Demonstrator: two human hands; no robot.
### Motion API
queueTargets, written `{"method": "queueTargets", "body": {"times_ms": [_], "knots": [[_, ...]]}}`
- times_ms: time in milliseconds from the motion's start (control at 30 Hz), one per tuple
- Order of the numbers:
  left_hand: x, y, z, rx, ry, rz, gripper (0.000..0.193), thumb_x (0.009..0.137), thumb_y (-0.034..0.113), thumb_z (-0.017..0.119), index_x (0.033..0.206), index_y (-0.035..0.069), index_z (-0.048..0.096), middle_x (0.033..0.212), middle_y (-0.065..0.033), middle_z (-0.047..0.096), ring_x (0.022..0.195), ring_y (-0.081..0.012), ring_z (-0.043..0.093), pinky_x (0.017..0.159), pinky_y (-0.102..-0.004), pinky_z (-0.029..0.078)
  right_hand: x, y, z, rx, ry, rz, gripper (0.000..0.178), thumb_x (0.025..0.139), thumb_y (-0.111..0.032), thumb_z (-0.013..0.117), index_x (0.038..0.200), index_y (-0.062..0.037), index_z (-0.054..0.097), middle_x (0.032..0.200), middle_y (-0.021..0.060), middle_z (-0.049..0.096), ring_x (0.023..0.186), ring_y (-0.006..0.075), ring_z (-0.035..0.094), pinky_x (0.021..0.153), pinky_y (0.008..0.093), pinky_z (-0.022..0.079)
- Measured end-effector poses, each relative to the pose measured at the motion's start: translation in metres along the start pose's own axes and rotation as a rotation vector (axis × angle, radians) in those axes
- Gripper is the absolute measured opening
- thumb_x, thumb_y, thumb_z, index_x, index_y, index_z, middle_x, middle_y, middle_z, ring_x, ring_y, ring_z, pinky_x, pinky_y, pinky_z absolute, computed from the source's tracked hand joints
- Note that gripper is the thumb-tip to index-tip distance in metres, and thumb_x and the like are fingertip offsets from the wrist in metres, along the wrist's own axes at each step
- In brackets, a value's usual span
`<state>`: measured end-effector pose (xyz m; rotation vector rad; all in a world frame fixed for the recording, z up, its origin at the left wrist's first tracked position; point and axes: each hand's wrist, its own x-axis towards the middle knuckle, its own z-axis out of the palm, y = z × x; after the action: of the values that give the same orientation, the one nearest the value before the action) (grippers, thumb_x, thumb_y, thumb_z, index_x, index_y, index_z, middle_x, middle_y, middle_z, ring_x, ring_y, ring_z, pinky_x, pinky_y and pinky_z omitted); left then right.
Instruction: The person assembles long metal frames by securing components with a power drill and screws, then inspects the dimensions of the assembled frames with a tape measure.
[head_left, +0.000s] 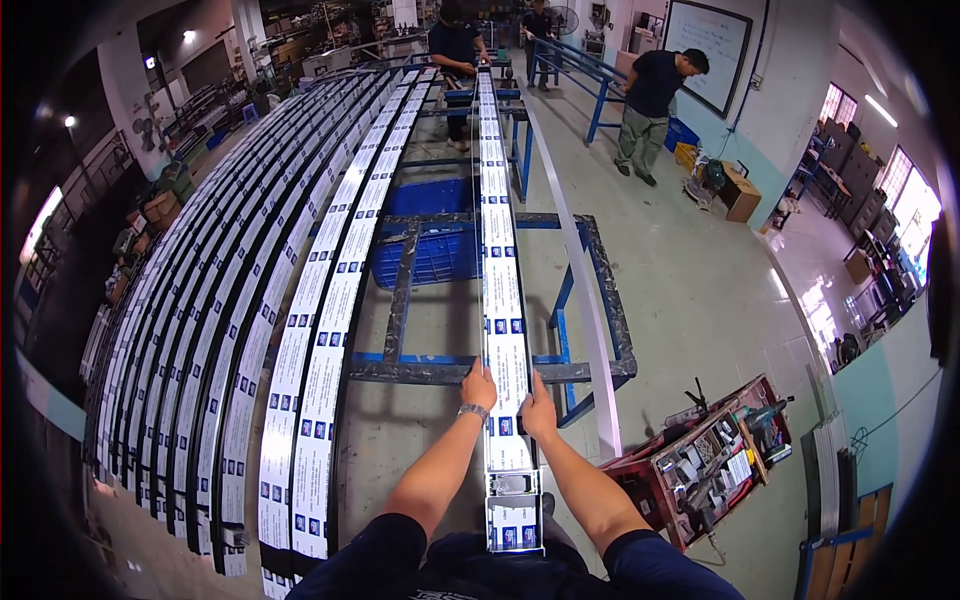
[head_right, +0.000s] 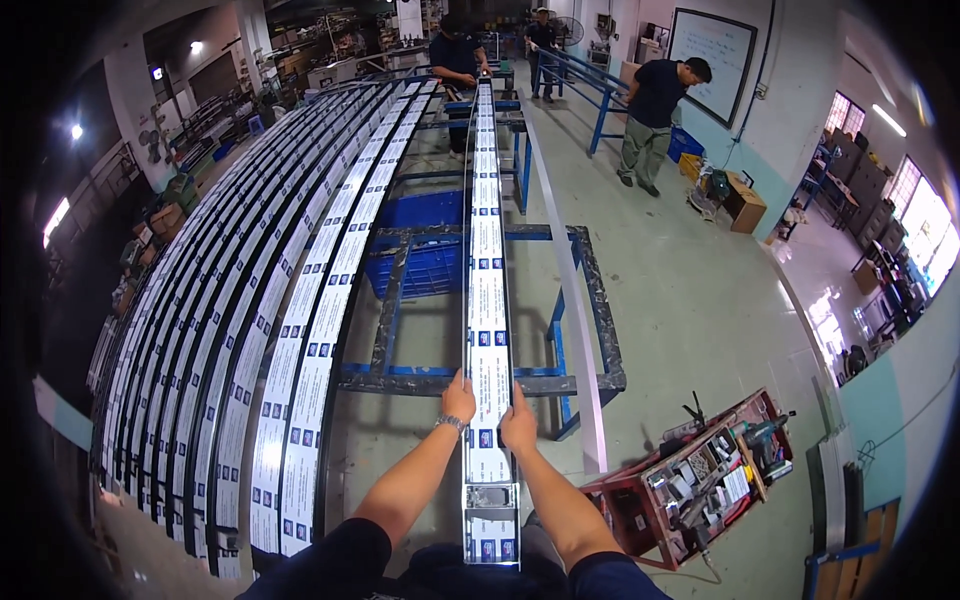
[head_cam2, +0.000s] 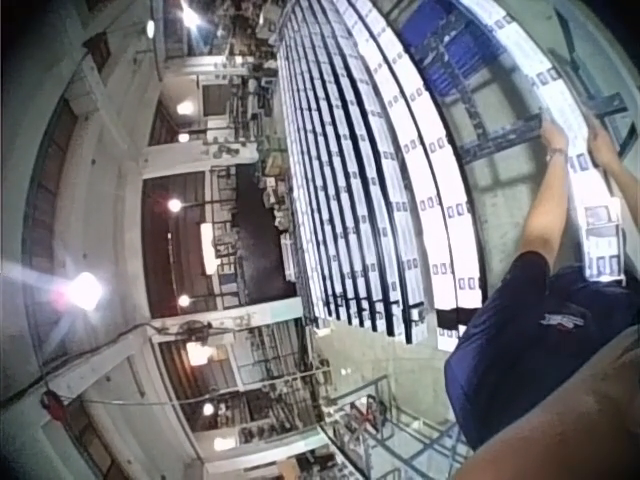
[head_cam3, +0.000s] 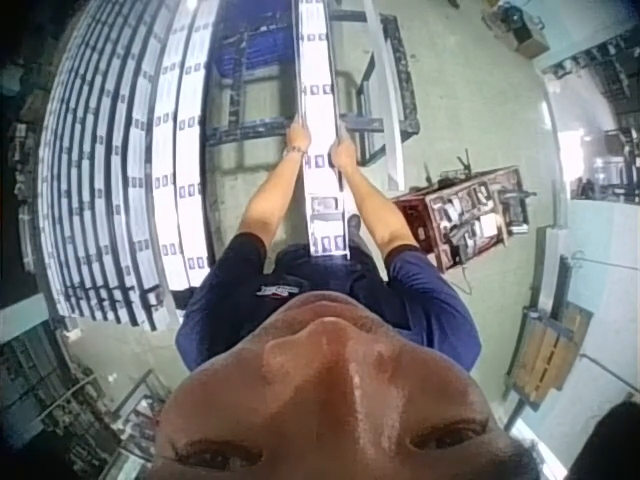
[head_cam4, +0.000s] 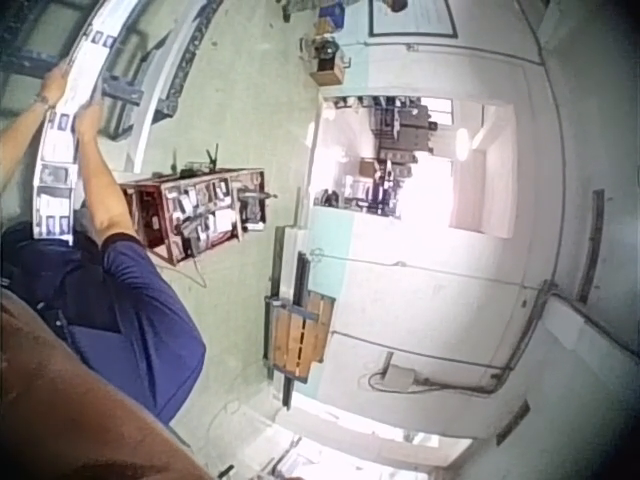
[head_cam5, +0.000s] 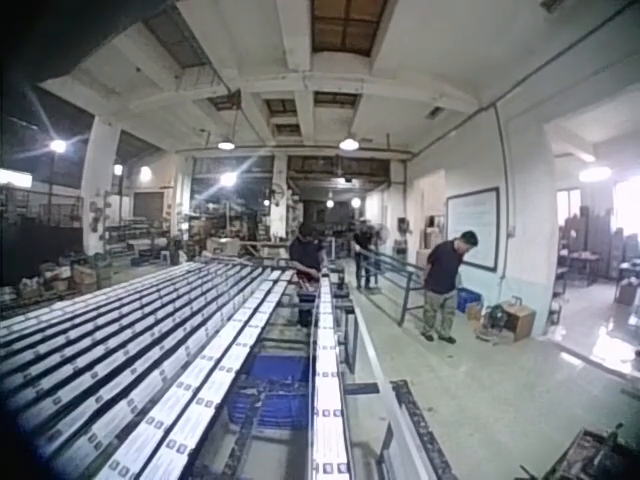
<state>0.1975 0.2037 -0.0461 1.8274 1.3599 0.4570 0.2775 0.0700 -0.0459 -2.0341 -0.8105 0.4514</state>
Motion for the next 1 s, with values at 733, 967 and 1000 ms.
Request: {"method": "queueTargets", "body": {"times_ms": [733, 967, 1000], "knots": [[-0.0017, -0.0005, 0.0014, -0.020, -0.002, 0.011, 0.045, 0.098, 0.022, 0.047, 0.141, 0.008, 0.045, 0.120, -0.0257, 0.061, 0.111, -0.0433, 0.059, 0.095, -0.0495, 0.045, -0.0021, -0.0026, -0.0011, -0.014, -0.006, 0.011, 0.061, 0.091, -0.009, 0.046, 0.150, -0.0163, 0.033, 0.132, 0.0237, 0.055, 0.116, 0.0401, 0.057, 0.099, 0.0440, 0.044], [-0.0048, 0.0026, -0.0017, 0.009, 0.011, 0.013, 0.044, 0.098, 0.023, 0.047, 0.140, 0.007, 0.046, 0.118, -0.0259, 0.062, 0.110, -0.0436, 0.059, 0.095, -0.0495, 0.046, -0.0029, -0.0036, 0.0000, 0.032, 0.016, -0.019, 0.060, 0.090, -0.007, 0.047, 0.148, -0.0135, 0.035, 0.133, 0.0228, 0.054, 0.119, 0.0398, 0.054, 0.101, 0.0440, 0.043], [-0.0047, 0.0029, -0.0015, 0.010, 0.023, 0.017, 0.044, 0.098, 0.023, 0.046, 0.139, 0.007, 0.046, 0.118, -0.0258, 0.062, 0.110, -0.0437, 0.059, 0.095, -0.0495, 0.046, -0.0017, -0.0034, -0.0001, 0.042, 0.011, -0.003, 0.059, 0.090, -0.007, 0.046, 0.148, -0.0138, 0.035, 0.135, 0.0214, 0.053, 0.120, 0.0395, 0.054, 0.102, 0.0437, 0.043]]}}
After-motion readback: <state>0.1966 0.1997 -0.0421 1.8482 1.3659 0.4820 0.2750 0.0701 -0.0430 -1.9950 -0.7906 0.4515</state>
